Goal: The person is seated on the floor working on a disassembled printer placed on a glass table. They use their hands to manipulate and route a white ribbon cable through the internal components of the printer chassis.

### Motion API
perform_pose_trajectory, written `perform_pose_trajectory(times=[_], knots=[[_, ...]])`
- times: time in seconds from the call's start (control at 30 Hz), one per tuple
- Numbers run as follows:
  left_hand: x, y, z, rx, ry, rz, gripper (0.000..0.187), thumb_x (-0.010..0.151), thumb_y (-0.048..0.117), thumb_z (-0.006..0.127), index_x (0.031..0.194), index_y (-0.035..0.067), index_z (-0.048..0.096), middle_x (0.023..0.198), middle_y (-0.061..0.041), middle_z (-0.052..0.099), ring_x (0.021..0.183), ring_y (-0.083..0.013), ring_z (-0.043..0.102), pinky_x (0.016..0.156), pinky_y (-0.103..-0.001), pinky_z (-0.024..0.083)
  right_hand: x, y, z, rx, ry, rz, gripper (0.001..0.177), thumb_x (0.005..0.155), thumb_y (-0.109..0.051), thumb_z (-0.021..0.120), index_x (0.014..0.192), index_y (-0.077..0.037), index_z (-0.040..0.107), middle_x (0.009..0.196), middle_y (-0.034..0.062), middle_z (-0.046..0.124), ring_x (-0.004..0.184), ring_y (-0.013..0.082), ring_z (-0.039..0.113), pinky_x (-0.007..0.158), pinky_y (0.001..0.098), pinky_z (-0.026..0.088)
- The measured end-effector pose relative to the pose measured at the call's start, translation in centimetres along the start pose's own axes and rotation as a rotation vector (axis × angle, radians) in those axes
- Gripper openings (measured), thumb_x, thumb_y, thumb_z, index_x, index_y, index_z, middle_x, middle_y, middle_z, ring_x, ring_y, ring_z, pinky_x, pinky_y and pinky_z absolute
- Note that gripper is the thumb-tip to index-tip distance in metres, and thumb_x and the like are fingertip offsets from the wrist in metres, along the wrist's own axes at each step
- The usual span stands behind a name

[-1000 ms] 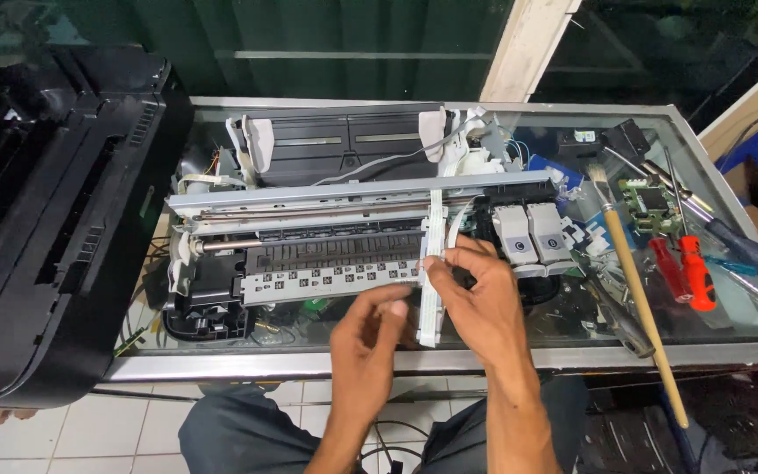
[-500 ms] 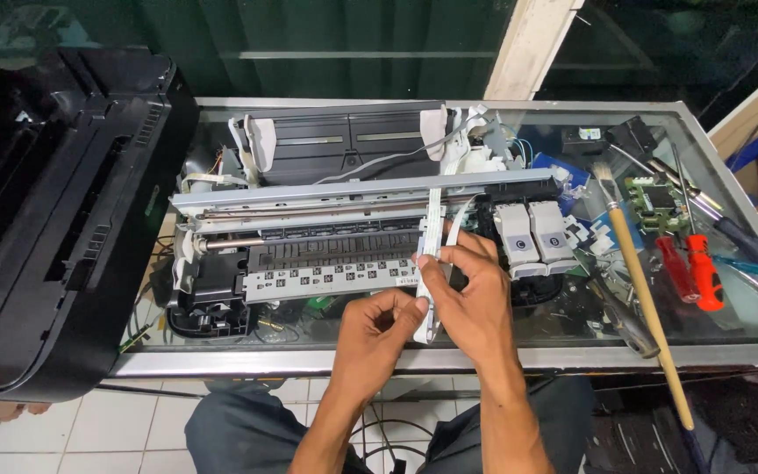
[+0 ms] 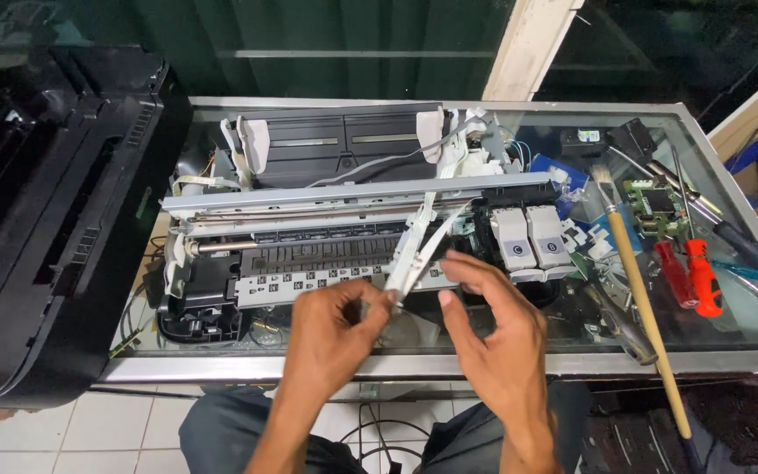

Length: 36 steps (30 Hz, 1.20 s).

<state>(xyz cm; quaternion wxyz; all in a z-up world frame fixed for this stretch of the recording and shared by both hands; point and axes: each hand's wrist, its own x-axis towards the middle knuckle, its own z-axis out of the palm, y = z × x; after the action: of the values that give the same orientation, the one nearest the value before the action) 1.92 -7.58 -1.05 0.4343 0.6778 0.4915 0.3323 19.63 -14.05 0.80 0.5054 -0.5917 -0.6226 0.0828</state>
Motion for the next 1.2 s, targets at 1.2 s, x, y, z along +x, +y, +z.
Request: perform_pose_trajectory(times=[1.2], knots=[[6.5,1.0,-6.8,-0.456,-0.431,-0.262,0.025,0.099,0.015,0.07,0.083,-0.004,0.071,0.052,-0.002,0.048,0.033,-0.0063,0.033,0.029,-0.019,0.016,5.5,1.2,-0.9,-0.429,-0.05,-0.594,0.032,0.097,-0.01,0.076,0.128,-0.006,0.069,0.125,0.0095,0.065,0.115,0.0339,0.056,0.098,0.0478,0.043]])
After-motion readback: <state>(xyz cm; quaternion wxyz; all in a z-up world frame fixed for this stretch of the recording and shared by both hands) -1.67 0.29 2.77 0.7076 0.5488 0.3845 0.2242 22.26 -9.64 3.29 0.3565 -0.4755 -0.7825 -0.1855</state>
